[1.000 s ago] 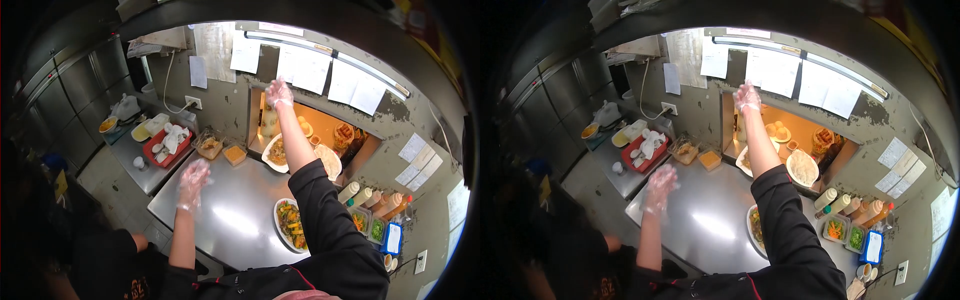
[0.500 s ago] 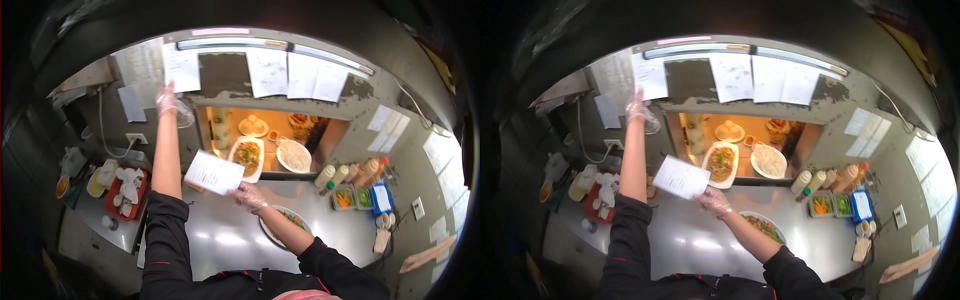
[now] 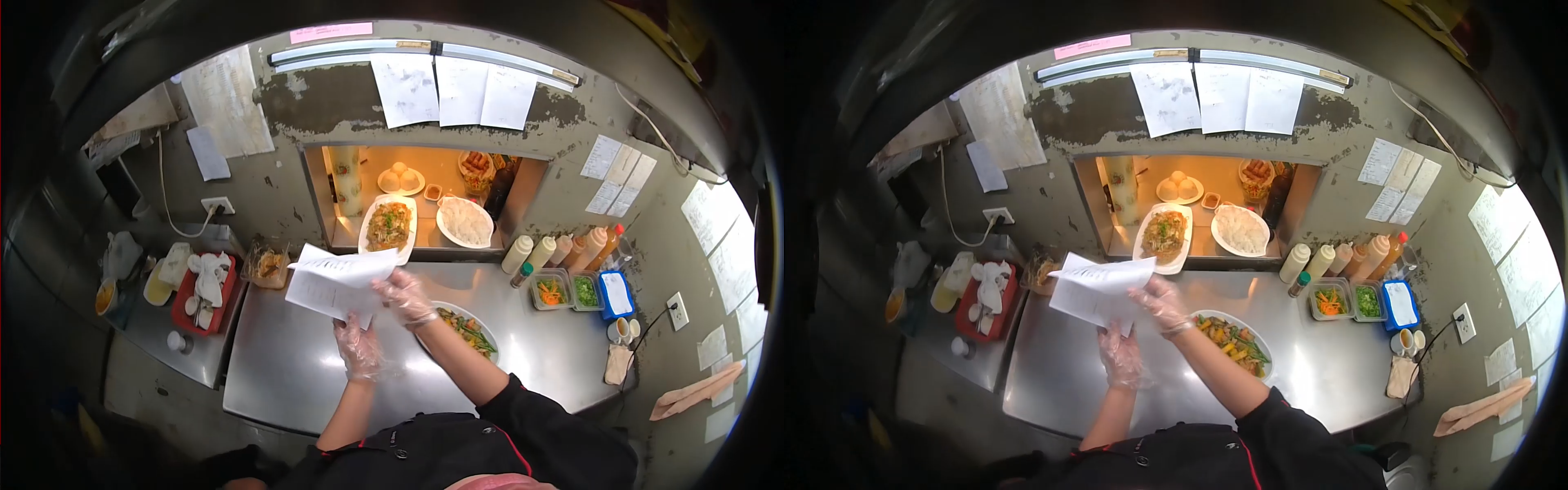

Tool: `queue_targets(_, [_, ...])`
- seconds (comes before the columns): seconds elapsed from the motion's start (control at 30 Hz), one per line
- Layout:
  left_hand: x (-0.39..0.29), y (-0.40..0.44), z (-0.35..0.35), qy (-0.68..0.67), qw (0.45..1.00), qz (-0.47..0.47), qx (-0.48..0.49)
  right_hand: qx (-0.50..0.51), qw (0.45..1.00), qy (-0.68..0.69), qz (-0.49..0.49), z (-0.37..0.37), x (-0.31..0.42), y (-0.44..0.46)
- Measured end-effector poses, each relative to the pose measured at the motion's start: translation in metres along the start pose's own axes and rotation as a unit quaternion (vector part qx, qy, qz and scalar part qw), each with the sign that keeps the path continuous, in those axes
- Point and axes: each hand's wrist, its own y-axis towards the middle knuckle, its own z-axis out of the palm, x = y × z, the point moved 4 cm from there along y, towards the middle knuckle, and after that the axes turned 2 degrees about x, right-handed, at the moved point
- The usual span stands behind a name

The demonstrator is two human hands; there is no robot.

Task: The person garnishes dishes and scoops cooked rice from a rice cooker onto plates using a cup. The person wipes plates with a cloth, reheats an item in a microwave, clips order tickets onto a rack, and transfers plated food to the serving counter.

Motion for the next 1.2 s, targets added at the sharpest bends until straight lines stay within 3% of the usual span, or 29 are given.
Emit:
queue_targets(0.13, [0.021, -0.022, -0.048, 0.051, 0.998, 0.0, -0.023, 0.085, 0.993, -0.004, 0.083, 0.018, -0.049, -0.03])
queue_targets(0.17, [0.019, -0.027, -0.049, 0.04, 0.998, -0.026, -0.041, 0.089, 0.993, -0.033, 0.065, 0.015, -0.062, -0.032])
queue_targets(0.27, [0.009, -0.037, -0.054, 0.117, 0.991, -0.045, 0.049, 0.084, 0.952, -0.293, 0.005, -0.001, -0.074, -0.033])
queue_targets(0.4, [-0.004, -0.047, -0.047, -0.02, 0.997, -0.078, -0.008, 0.046, 0.917, -0.396, -0.014, 0.01, -0.033, -0.058])
queue_targets(0.43, [-0.007, -0.044, -0.042, -0.02, 0.997, -0.076, -0.029, 0.025, 0.933, -0.348, -0.086, 0.009, -0.042, -0.06])
queue_targets(0.53, [-0.008, -0.032, -0.055, -0.005, 0.989, -0.109, -0.098, 0.048, 0.86, -0.495, -0.118, 0.015, -0.048, -0.077])
queue_targets(0.57, [-0.01, -0.029, -0.062, 0.009, 0.984, -0.128, -0.126, 0.064, 0.877, -0.462, -0.117, 0.019, -0.049, -0.079])
queue_targets(0.6, [-0.013, -0.023, -0.072, 0.024, 0.977, -0.146, -0.154, 0.1, 0.89, -0.443, -0.049, 0.02, -0.045, -0.072])
queue_targets(0.63, [0.003, -0.007, -0.11, -0.038, 0.986, -0.125, -0.103, 0.135, 0.897, -0.42, 0.018, 0.02, -0.034, -0.06])
queue_targets(0.67, [-0.007, -0.006, -0.109, -0.032, 0.986, -0.12, -0.115, 0.169, 0.898, -0.396, 0.085, 0.019, -0.027, -0.049])
queue_targets(0.7, [-0.02, -0.008, -0.101, -0.027, 0.985, -0.114, -0.126, 0.1, 0.939, -0.327, 0.033, 0.005, -0.034, -0.028])
queue_targets(0.73, [-0.031, -0.012, -0.094, -0.022, 0.984, -0.109, -0.138, 0.082, 0.944, -0.314, -0.058, -0.011, -0.029, 0.008])
queue_targets(0.8, [-0.049, -0.019, -0.083, 0.006, 0.984, -0.092, -0.155, 0.021, 0.989, -0.146, -0.027, -0.022, 0.026, 0.064])
queue_targets(0.83, [-0.055, -0.019, -0.081, 0.021, 0.983, -0.083, -0.162, 0.094, 0.984, -0.05, -0.145, -0.049, 0.021, 0.127])
queue_targets(0.87, [-0.056, -0.018, -0.082, 0.036, 0.982, -0.084, -0.167, 0.026, 0.997, 0.029, -0.071, -0.049, 0.053, 0.158])
queue_targets(0.93, [-0.055, -0.02, -0.085, 0.067, 0.978, -0.085, -0.176, -0.084, 0.982, 0.167, -0.024, -0.046, 0.114, 0.187])
queue_targets(1.03, [-0.048, -0.017, -0.08, 0.099, 0.981, -0.051, -0.157, -0.123, 0.968, 0.168, -0.138, -0.042, 0.171, 0.218])
queue_targets(1.13, [-0.035, -0.001, -0.082, 0.099, 0.975, -0.067, -0.185, -0.132, 0.964, 0.177, -0.146, -0.031, 0.161, 0.217])
queue_targets(1.17, [-0.032, 0.006, -0.081, 0.102, 0.976, -0.062, -0.181, -0.099, 0.968, 0.196, -0.121, -0.017, 0.148, 0.194])
queue_targets(1.2, [-0.028, 0.013, -0.079, 0.105, 0.977, -0.058, -0.176, -0.046, 0.983, 0.088, -0.156, -0.002, 0.129, 0.16])
